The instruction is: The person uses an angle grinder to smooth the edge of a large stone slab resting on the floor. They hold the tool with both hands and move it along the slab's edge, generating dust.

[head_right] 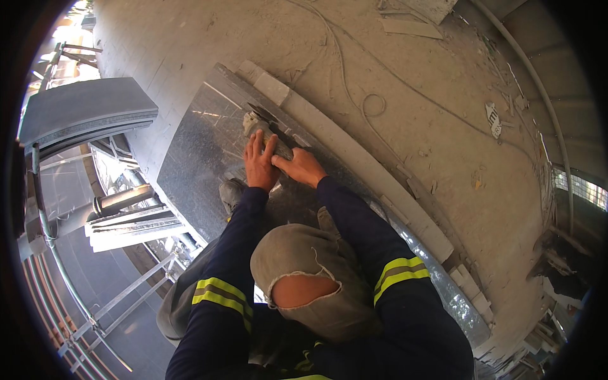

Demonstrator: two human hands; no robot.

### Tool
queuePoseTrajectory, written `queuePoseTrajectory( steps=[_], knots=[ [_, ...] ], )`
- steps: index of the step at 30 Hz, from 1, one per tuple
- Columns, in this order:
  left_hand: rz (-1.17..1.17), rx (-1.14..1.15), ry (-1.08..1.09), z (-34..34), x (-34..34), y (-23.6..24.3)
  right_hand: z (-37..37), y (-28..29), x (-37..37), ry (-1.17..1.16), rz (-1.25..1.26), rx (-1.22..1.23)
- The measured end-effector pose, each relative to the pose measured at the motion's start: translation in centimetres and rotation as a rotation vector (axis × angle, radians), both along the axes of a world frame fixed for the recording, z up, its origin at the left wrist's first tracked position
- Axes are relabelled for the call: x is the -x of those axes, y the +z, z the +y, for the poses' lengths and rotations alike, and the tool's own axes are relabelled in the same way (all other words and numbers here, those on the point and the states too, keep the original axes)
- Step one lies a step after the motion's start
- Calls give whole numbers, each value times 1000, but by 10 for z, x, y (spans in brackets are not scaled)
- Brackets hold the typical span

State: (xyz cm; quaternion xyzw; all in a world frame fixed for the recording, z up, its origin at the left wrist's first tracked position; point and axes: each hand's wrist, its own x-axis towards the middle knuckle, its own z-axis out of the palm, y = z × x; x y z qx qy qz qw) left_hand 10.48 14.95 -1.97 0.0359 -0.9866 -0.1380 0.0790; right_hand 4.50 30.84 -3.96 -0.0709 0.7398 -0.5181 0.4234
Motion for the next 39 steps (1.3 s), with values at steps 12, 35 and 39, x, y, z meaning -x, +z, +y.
queuePoseTrajectory(
  steps=[12, 35, 39],
  knots=[
    [-2, -17, 15, 10, -5, 1, 11, 20, -1, 25, -3, -44],
    [-9, -6, 25, 21, -9, 4, 23, 23, -6, 5, -1, -55],
    [-13, 7, 10, 12, -2, 2, 12, 15, -4, -52, 61, -63]
  ],
)
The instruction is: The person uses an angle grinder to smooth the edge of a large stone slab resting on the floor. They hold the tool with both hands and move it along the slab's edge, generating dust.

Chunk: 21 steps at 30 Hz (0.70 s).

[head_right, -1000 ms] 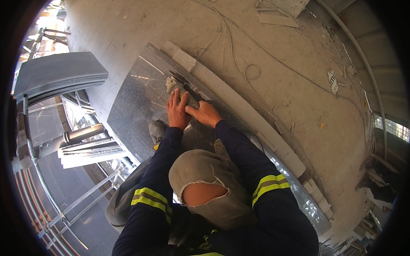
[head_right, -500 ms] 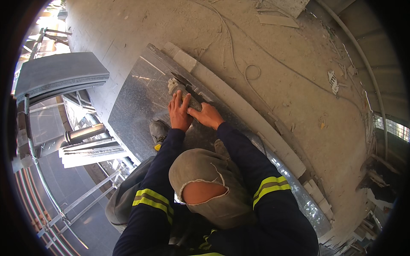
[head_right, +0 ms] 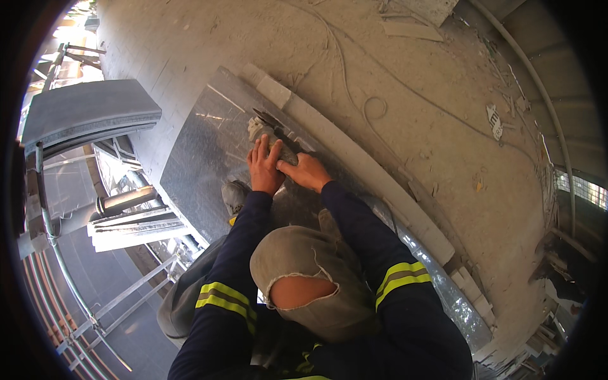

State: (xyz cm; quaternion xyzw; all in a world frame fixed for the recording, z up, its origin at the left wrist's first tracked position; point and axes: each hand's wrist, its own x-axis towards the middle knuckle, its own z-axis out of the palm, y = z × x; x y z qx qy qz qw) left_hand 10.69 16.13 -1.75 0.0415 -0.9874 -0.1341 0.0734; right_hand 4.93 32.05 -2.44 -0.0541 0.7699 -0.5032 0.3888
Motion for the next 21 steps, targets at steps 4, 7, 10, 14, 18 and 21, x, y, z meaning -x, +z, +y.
queuePoseTrajectory(
  steps=[4, 7, 10, 14, 18, 21],
  knots=[
    [-4, 10, 16, -15, 6, -3, -11, 11, 13, 79, -104, 33],
    [-46, 2, 32, -24, 14, -1, -21, 11, 20, 79, -111, 27],
    [-91, 41, 6, -28, 19, 3, -25, 1, 22, 60, -83, 25],
    [-91, 38, 10, -20, 16, 4, -22, -11, 17, 18, -48, 28],
    [-93, 54, 12, -15, 2, 4, -7, 17, 14, 126, -221, 85],
    [-75, 45, 1, -4, -2, 5, -1, 7, 4, 50, -103, 45]
  ],
)
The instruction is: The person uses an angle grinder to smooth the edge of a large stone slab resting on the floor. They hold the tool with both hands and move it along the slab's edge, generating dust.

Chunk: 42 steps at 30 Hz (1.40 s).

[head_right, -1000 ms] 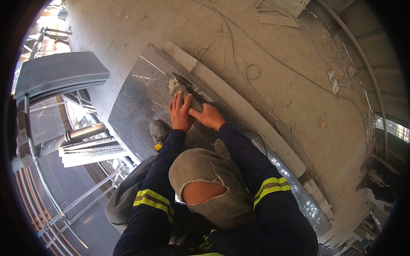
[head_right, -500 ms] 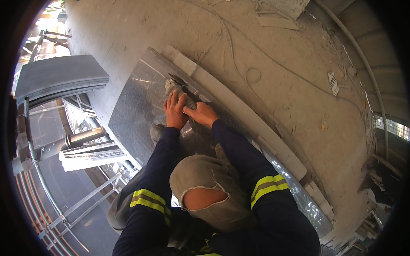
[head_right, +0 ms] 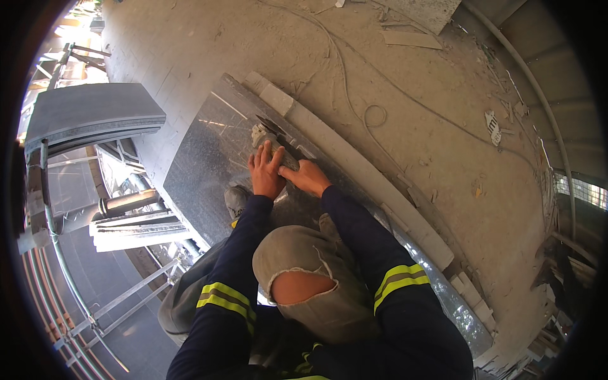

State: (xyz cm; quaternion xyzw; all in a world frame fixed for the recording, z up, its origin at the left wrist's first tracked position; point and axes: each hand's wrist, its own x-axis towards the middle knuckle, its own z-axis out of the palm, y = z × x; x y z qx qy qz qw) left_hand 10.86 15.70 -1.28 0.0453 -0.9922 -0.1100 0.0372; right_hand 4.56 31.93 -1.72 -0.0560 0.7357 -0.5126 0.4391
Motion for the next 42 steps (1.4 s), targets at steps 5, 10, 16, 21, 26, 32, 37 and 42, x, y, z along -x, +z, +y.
queuePoseTrajectory(
  steps=[5, 10, 16, 21, 26, 32, 37, 42],
  knots=[
    [9, -3, 1, 9, -1, 2, 8, -12, -5, -15, 26, -14],
    [25, -22, -2, 6, -1, -2, 5, -20, -7, -24, 40, -34],
    [-3, -26, 8, -7, 5, -3, -5, -1, 6, 31, -37, -25],
    [-17, -9, 8, -19, 13, -6, -22, -21, 5, -62, 107, -59],
    [-14, 7, 3, -12, 11, -5, -16, -25, 5, -52, 73, -32],
    [-24, 9, 13, -2, 0, 0, 0, -6, 2, 38, -56, -16],
    [-15, -10, 11, 5, -2, 0, 8, -3, -1, 23, -21, -24],
    [6, -8, 14, 7, -5, 0, 11, 0, -4, 39, -21, -25]
  ],
)
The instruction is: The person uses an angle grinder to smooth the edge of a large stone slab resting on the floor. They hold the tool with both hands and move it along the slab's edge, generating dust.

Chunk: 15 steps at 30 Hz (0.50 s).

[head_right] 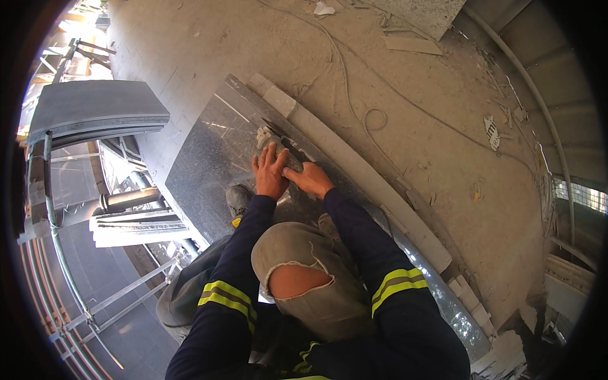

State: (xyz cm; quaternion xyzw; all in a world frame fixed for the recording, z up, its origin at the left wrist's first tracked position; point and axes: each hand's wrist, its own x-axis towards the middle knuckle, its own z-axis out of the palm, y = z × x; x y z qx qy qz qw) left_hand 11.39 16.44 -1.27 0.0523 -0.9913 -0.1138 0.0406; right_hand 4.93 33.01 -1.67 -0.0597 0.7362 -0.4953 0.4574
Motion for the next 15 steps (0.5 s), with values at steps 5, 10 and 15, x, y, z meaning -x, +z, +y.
queuePoseTrajectory(
  steps=[5, 10, 15],
  knots=[
    [11, -17, -1, 2, 1, 0, 1, -5, 0, -5, 8, -9],
    [-14, -24, 0, -6, 4, -4, -5, 0, 5, 13, -22, -1],
    [-38, -23, -4, -19, 15, -4, -18, 4, 15, 29, -38, -26]
  ],
)
